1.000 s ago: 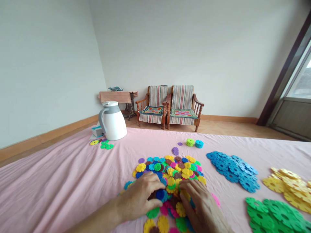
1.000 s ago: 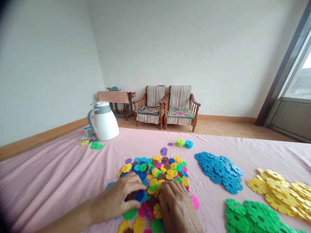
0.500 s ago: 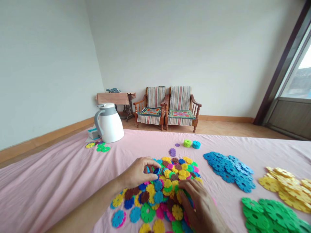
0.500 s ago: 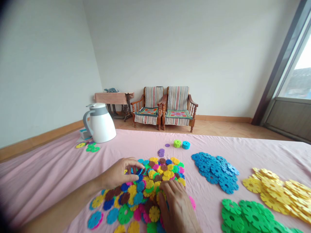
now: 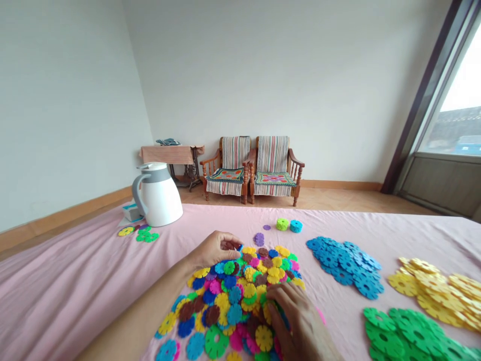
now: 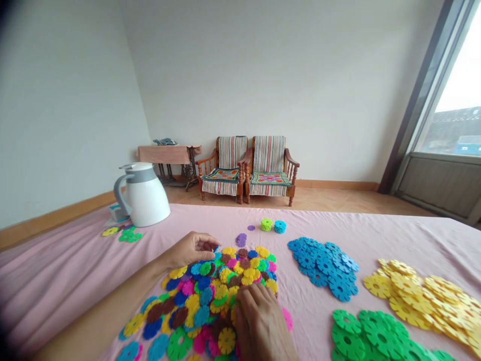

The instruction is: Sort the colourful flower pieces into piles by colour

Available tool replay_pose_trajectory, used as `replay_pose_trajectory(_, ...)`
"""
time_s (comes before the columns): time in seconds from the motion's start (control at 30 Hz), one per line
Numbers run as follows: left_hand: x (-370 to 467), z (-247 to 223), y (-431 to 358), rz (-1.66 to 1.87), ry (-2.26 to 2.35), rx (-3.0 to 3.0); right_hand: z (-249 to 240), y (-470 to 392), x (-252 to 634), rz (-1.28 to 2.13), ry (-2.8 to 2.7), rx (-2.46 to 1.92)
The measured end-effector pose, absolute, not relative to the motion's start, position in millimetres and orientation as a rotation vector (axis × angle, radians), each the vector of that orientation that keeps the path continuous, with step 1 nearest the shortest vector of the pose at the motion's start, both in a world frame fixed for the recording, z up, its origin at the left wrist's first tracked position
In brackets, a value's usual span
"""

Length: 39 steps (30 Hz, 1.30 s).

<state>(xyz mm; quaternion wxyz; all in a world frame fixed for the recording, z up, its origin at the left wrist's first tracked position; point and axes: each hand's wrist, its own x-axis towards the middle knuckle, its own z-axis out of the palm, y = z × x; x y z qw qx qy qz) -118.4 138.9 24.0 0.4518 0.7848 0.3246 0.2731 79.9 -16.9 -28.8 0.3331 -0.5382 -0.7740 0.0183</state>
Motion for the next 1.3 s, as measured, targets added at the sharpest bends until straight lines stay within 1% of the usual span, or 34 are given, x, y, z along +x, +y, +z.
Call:
replay_pose_trajectory(0.17, -121, 27, 131, 0.598, 0.695, 2.004, -29, -17, 80, 0.056, -2.031, -1.418)
replay_pose_trajectory(0.57, -124, 21, 138, 0.524, 0.731, 2.289, -28, -15, 79, 0.074, -2.047, -1.439)
replay_pose_trajectory(0.67, -123, 16, 142, 0.597, 0.866, 2.321, -28, -16, 79, 0.077, -2.045, -1.439)
replay_pose_trajectory(0.87, -124, -9, 157, 0.888, 1.341, 2.325, -26, -16, 79, 0.054, -2.047, -1.41)
replay_pose_trajectory(1.0, -127, -17, 164, 0.952, 1.441, 2.27, -26, -17, 79, 0.07, -2.033, -1.402)
replay_pose_trajectory(1.1, -131, -11, 161, 0.961, 1.44, 2.255, -26, -18, 79, 0.087, -2.037, -1.41)
replay_pose_trajectory(1.17, -134, -1, 152, 0.899, 1.364, 2.277, -26, -18, 79, 0.1, -2.041, -1.417)
replay_pose_trajectory(1.3, -147, 23, 125, 0.545, 1.008, 2.392, -26, -17, 80, 0.093, -2.041, -1.415)
